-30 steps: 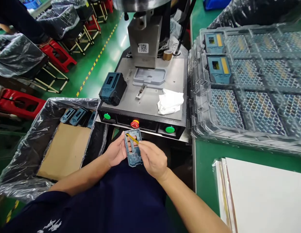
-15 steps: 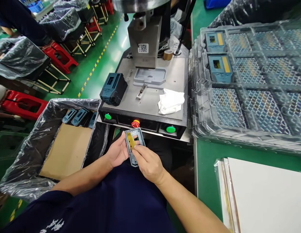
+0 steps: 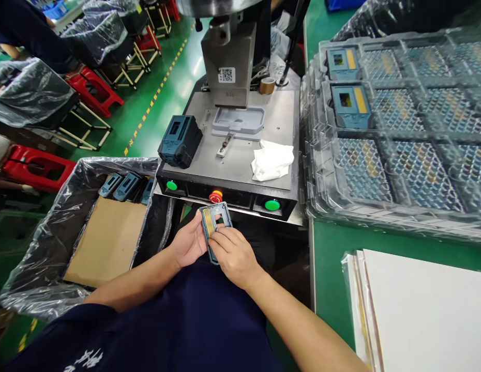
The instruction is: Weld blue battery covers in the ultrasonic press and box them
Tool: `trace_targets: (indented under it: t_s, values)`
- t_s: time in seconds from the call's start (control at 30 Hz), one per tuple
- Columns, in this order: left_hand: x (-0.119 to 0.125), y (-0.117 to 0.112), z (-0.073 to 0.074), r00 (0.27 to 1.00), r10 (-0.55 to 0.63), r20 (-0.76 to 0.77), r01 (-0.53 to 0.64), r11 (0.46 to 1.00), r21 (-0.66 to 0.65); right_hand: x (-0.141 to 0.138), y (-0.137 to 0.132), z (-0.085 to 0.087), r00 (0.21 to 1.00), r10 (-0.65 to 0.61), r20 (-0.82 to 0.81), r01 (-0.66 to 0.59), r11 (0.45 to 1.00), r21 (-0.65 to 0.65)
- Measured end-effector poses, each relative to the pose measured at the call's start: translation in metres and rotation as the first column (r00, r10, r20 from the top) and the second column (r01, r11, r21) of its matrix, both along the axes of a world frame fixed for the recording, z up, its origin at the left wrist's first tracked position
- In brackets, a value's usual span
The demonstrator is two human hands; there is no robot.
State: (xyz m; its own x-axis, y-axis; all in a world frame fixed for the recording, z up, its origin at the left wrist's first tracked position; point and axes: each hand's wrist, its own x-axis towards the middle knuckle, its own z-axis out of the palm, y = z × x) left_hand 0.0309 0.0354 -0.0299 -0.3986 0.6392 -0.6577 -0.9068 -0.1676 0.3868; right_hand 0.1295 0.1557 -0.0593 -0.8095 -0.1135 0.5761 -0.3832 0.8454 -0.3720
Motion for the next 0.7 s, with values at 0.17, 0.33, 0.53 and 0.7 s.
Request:
trace_targets:
  t_s: [0.17, 0.33, 0.53, 0.7]
  values:
    - [0.002, -0.001, -0.004, 1.0, 0.03, 0.003, -0.03, 0.999, 0.017, -0.001, 0.0, 0.001, 0.996, -0.004, 0.092, 0.0, 0.999, 0.048]
    - [0.0, -0.002, -0.003, 0.997, 0.08, 0.012, -0.081, 0.995, 0.065, 0.0, -0.001, 0.007, 0.993, -0.007, 0.118, 0.008, 1.0, -0.008]
    - [-0.001, -0.003, -0.001, 0.991, 0.131, 0.025, -0.133, 0.981, 0.138, 0.005, -0.009, 0.022, 0.946, -0.225, 0.233, 0.251, 0.964, -0.088]
    - [-0.002, -0.005, 0.004, 0.989, 0.146, 0.002, -0.143, 0.966, 0.214, 0.0, -0.007, 0.033, 0.886, -0.278, 0.37, 0.309, 0.951, -0.027]
